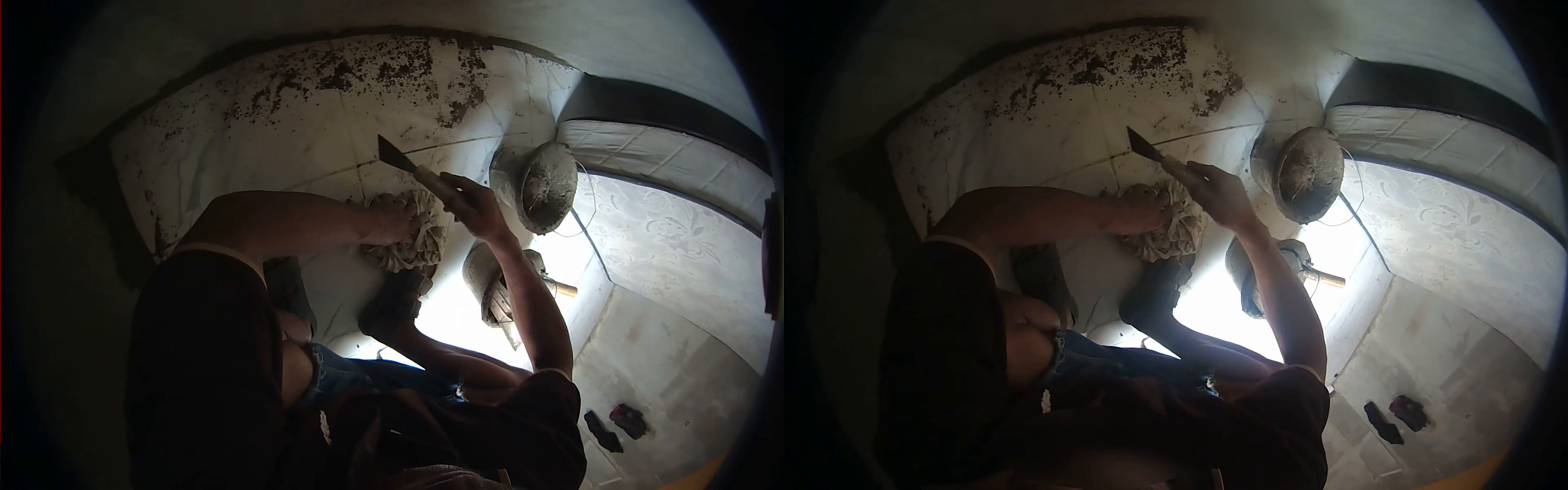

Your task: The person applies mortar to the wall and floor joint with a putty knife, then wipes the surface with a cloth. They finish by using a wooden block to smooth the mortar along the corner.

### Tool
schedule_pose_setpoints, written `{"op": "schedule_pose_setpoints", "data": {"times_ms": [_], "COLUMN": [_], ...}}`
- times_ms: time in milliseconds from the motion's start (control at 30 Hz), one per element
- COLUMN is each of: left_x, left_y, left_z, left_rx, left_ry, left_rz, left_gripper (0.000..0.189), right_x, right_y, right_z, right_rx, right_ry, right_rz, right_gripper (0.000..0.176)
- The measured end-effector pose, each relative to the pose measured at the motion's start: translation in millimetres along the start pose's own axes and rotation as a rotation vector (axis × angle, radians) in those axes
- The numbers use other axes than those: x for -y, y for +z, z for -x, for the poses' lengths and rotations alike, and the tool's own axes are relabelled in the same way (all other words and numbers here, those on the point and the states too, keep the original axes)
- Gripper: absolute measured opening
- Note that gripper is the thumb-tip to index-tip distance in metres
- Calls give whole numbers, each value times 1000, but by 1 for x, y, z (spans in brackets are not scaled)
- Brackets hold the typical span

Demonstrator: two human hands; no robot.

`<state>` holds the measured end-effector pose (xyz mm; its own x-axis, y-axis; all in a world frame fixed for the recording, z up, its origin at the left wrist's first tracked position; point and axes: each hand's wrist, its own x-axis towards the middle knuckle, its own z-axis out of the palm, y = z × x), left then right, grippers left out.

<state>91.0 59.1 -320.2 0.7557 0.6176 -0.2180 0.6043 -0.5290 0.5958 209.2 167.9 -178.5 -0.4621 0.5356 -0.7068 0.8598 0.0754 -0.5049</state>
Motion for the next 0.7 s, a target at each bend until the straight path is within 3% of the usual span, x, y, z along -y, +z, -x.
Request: {"op": "schedule_pose_setpoints", "data": {"times_ms": [100,200,300,367,433,500,567,633,700], "left_x": [-1,3,3,0,0,1,2,1,1], "left_y": [-5,-4,7,6,1,1,10,10,7], "left_z": [3,0,-6,-5,-5,-7,-11,-11,-10], "left_rx": [33,65,23,21,51,82,65,54,45], "left_ry": [15,39,20,-47,-48,-51,-50,-52,-50], "left_rz": [-18,-26,39,43,45,47,30,18,1], "left_gripper": [85,89,88,59,59,59,60,60,61], "right_x": [-15,-12,-57,-82,-90,-95,-65,-60,-39], "right_y": [17,14,-2,-25,-40,-47,-35,-23,-8], "right_z": [-12,-9,-16,-17,-15,-14,-8,-12,-13], "right_rx": [-49,-47,-134,-202,-225,-400,-381,-181,-134], "right_ry": [-137,-129,-201,-110,-75,-28,-79,-65,-13], "right_rz": [-20,-10,51,15,3,-111,-168,72,-16], "right_gripper": [35,34,35,35,34,28,34,38,39]}}
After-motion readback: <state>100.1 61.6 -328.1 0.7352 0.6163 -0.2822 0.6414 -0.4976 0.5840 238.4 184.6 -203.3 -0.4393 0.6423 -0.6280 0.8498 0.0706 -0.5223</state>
